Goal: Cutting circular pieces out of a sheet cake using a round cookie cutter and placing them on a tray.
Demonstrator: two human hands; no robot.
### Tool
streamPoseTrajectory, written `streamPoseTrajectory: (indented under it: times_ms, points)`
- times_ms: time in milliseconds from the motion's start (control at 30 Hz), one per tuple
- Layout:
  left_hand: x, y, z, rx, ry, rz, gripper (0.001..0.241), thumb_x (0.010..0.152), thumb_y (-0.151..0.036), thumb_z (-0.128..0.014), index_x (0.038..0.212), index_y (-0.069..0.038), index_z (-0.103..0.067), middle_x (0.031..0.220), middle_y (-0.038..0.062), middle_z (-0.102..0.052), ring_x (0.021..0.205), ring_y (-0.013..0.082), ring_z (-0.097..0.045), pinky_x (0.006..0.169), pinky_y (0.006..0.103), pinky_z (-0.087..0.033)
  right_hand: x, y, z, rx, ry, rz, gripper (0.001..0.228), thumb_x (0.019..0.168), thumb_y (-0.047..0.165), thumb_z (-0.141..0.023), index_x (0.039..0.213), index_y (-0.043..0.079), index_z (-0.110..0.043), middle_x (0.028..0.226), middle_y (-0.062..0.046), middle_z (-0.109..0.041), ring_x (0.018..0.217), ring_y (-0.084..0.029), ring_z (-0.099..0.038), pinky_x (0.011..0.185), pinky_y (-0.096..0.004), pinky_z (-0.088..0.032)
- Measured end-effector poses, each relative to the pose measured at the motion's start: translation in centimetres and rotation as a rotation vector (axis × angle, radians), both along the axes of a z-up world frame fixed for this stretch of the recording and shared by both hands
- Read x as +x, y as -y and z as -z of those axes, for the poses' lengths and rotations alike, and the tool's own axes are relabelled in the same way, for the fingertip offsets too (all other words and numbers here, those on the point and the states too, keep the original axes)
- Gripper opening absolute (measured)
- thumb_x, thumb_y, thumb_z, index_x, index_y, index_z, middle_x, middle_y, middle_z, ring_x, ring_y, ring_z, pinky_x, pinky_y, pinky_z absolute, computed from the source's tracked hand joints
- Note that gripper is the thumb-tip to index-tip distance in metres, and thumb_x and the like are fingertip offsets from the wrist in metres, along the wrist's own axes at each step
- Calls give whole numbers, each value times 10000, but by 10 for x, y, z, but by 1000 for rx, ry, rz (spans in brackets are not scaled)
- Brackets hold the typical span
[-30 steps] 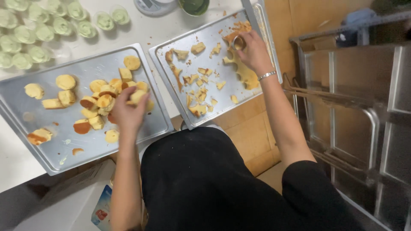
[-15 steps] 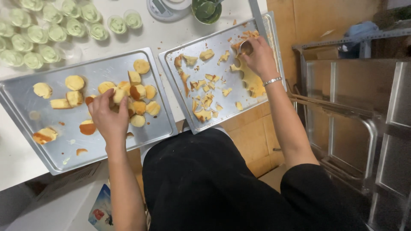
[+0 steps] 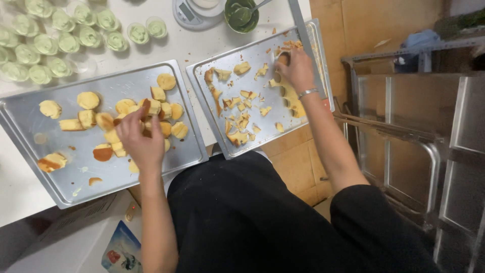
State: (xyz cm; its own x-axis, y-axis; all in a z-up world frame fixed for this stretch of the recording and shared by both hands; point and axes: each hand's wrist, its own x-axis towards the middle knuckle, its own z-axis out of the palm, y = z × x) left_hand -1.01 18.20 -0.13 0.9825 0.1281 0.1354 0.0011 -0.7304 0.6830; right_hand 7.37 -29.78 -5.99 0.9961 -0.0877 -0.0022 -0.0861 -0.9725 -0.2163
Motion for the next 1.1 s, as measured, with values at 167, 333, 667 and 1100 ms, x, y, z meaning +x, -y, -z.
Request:
streamPoseTrajectory:
  times_ms: [167, 333, 667, 1100]
  points:
    - [-4, 62, 6, -98, 20, 132, 250, 951, -167, -757, 1176, -73, -702, 1181, 103, -673, 1153, 299, -596, 1022, 427, -467, 6, -1, 9, 126, -58, 232, 446, 834, 416, -913, 943, 16, -750, 836, -161, -743, 754, -307, -729, 720, -409, -581]
    - [1, 146, 32, -639, -401, 316, 281, 960, -237, -708, 1188, -74, -701, 1120, 64, -693, 924, 167, -678, 791, 311, -558, -47, -14, -42, 953, -159, 515, 430, 835, 243, -877, 1159, 45, -674, 788, -66, -753, 652, -135, -714, 592, -264, -581]
    - [-2, 232, 90, -1286, -1127, 261, 432, 1034, -409, -539, 1328, -97, -595, 1129, 51, -674, 964, 162, -672, 775, 340, -592, -136, -83, -69, 638, -94, -68, 181, 919, 92, -820, 1083, 30, -778, 1019, -84, -667, 905, -173, -661, 757, -298, -546]
    - [1, 241, 146, -1369, -1040, 138, 404, 1049, -383, -516, 1277, -52, -553, 1067, 129, -708, 834, 206, -686, 703, 337, -566, -54, 17, -49, 130, 198, -47, 569, 769, 127, -896, 1267, 5, -649, 1172, -206, -663, 1047, -398, -661, 909, -438, -559]
